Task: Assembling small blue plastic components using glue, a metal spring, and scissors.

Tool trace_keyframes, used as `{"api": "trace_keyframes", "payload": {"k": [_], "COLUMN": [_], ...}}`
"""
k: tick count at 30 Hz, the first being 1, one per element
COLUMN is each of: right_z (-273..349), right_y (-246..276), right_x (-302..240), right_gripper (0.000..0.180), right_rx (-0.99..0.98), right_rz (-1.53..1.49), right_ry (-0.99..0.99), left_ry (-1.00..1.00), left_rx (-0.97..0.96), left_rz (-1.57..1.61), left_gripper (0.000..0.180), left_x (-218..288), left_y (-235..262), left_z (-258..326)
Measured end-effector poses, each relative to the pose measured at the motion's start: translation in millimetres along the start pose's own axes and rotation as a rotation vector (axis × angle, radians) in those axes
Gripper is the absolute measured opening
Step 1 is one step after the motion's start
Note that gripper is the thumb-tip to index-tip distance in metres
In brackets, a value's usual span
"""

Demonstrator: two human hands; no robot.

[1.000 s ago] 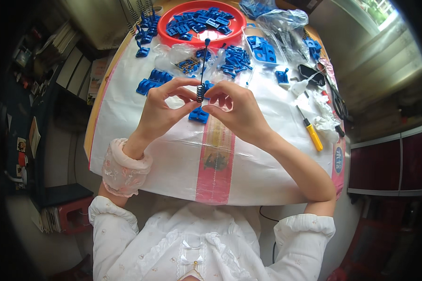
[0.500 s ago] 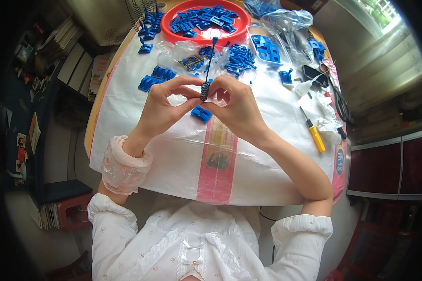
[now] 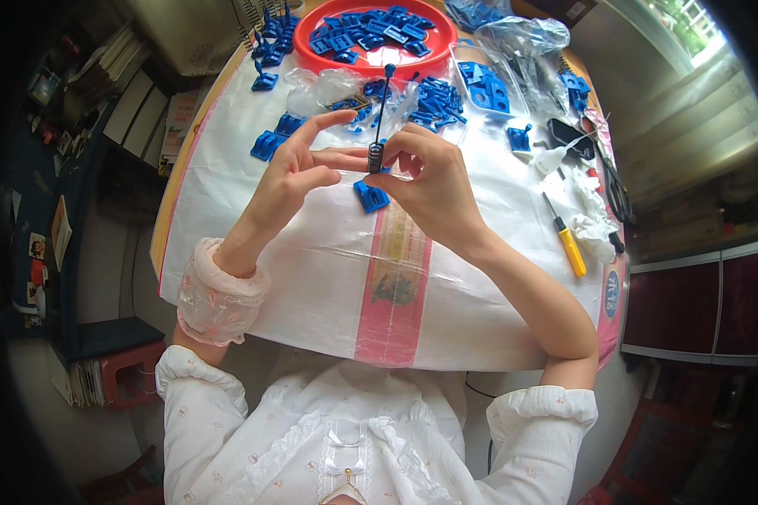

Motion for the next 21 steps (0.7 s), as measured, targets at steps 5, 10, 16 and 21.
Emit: {"api": "trace_keyframes", "payload": {"k": [5, 10, 16, 21], "right_z": [-1, -1, 2, 15], "right_y": [1, 4, 13, 36], "right_x": [4, 8, 12, 11], "right_gripper": [0.019, 0.016, 0.010, 0.009], "right_rx": [-0.004, 0.009, -0.019, -0.008], "right_rz": [-0.033, -0.088, -0.223, -0.157], "right_ry": [-0.011, -0.067, -0.146, -0.161], "left_ry": [0.001, 0.002, -0.029, -0.010], "left_rx": [-0.028, -0.025, -0.033, -0.038], "left_rz": [0.012, 0.075, 0.085, -0.112], "left_gripper": [0.076, 0.082, 0.081, 0.062], "left_x": [-2, -3, -1, -4], "left_y": [4, 2, -3, -9], "left_z": [-2, -3, -3, -2]}}
Point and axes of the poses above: each hand's wrist, its own z-axis away from the middle knuckle, its own y-axis out of the back of the hand, x = y × z, the point moved 2 cm from there along -z, towards the middle knuckle, and after that the axes turned 5 degrees about -x, right-handed, at the moved point
